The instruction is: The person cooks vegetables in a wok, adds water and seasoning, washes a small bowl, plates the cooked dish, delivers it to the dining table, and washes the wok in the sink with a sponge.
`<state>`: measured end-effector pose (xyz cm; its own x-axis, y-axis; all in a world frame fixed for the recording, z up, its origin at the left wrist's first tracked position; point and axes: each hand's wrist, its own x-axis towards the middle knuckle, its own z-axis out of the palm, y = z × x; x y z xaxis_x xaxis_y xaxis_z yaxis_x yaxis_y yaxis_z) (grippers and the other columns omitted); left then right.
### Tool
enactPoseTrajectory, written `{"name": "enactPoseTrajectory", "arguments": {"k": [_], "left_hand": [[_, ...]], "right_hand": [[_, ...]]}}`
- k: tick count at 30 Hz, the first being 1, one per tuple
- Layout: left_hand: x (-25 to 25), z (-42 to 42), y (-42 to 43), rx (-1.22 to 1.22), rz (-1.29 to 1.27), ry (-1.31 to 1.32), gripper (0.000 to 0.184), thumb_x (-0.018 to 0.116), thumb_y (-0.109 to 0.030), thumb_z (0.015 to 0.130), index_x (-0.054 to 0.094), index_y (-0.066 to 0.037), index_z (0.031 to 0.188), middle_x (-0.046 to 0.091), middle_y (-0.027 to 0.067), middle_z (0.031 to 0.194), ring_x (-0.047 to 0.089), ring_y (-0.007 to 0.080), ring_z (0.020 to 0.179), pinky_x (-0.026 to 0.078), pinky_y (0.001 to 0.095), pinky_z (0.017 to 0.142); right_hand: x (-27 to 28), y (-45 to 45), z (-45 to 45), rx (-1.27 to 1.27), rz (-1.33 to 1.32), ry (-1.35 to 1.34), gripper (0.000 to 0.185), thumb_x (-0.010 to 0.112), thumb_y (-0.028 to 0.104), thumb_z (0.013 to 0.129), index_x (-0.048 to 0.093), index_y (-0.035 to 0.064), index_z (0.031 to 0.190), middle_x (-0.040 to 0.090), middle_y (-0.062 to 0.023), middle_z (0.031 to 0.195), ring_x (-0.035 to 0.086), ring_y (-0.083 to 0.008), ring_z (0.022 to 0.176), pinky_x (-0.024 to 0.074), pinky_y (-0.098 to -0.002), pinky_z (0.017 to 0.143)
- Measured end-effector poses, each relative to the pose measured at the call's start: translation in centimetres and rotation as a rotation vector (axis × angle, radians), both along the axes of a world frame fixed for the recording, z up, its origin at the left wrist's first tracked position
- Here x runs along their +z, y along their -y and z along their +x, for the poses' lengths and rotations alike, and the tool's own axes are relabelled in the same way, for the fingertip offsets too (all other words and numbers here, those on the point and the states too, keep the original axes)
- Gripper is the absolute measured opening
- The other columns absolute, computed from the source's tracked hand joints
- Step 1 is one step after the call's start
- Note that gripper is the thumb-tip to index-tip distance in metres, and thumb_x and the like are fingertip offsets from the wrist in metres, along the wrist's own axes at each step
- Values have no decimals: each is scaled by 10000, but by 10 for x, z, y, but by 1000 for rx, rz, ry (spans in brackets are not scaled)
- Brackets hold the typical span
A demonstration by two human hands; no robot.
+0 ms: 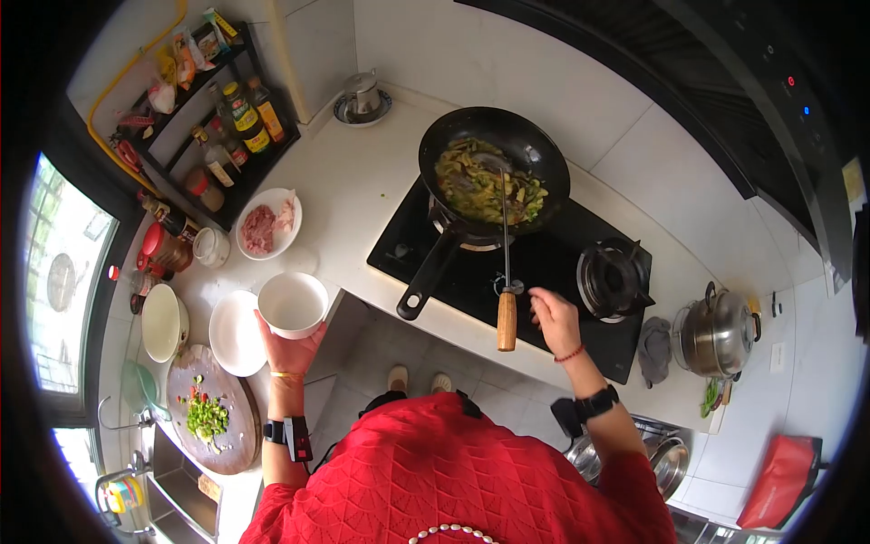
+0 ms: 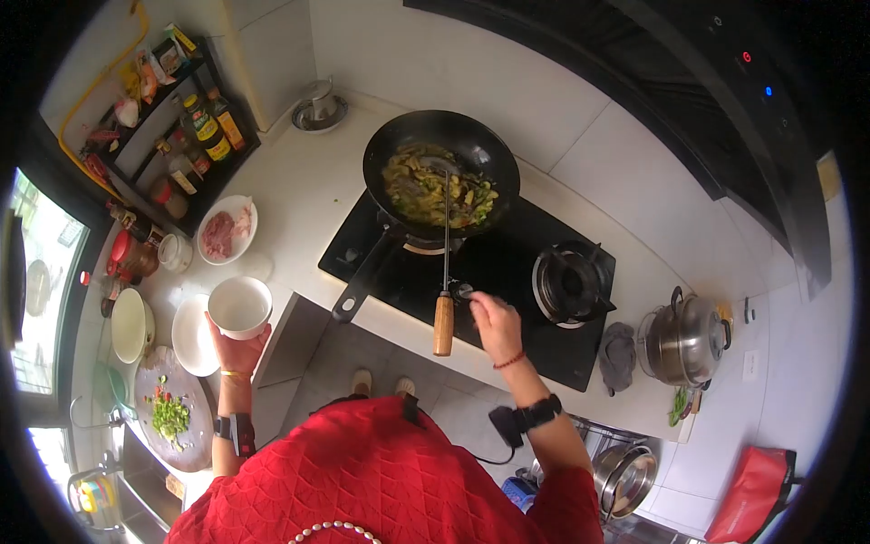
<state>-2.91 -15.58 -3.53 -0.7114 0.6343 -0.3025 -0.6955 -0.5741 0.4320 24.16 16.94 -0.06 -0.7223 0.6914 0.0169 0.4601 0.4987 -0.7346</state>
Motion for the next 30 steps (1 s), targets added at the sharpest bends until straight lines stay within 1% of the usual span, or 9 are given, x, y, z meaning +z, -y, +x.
{"name": "enactPoseTrajectory", "arguments": {"k": [1,4,5,8,13,19,22,25,30], "left_hand": [[1,0,2,-2,17,0,622,308,-632,816,412,-169,1218,503,59,1165,535,297,986,490,460,722],[4,5,7,-2,54,-22,616,328,-620,816,402,-171,1230,485,70,1184,513,300,1025,491,459,732],[5,6,10,3,63,-35,613,338,-615,816,399,-171,1235,477,75,1191,503,300,1043,493,458,734],[0,6,25,29,82,-46,605,349,-599,821,384,-175,1250,465,74,1212,495,304,1059,483,479,759],[-1,14,45,91,105,-39,602,365,-586,821,380,-172,1257,456,66,1231,486,311,1074,475,493,773],[-5,24,50,140,106,6,603,363,-582,825,380,-163,1258,458,69,1229,485,316,1075,474,499,773],[-4,23,46,142,120,18,605,357,-585,825,380,-163,1259,463,71,1225,488,317,1070,475,500,769],[-1,24,44,147,146,2,610,349,-589,826,378,-163,1261,462,72,1228,490,319,1068,474,501,769],[0,30,58,177,147,-4,612,335,-589,832,369,-161,1267,455,76,1237,483,319,1080,469,506,778]], "right_hand": [[-30,-19,5,61,459,103,275,581,161,769,541,40,1013,592,-96,785,596,-238,694,484,-324,603],[-87,-45,1,234,774,336,424,630,112,714,484,44,1106,588,-109,908,576,-269,843,484,-329,699],[-95,-46,-4,230,695,469,444,637,122,702,454,57,1102,572,-105,947,541,-275,927,467,-336,768],[-121,-59,-20,254,604,569,450,639,165,705,427,59,1088,578,-124,904,562,-276,890,480,-354,742],[-110,-65,-32,258,525,625,306,677,188,694,508,56,912,597,-112,857,583,-261,844,479,-343,735],[-95,-56,-43,185,483,743,262,631,271,733,567,60,875,631,-129,838,602,-275,821,477,-368,736],[-95,-48,-50,12,401,793,305,549,339,785,580,49,874,636,-141,839,609,-289,830,478,-368,743],[-89,-45,-48,40,395,893,395,481,402,812,572,38,938,633,-162,859,610,-301,840,484,-375,732],[-65,-38,-28,-94,416,767,539,436,506,797,539,51,1067,627,-188,862,611,-334,807,492,-409,686]]}}
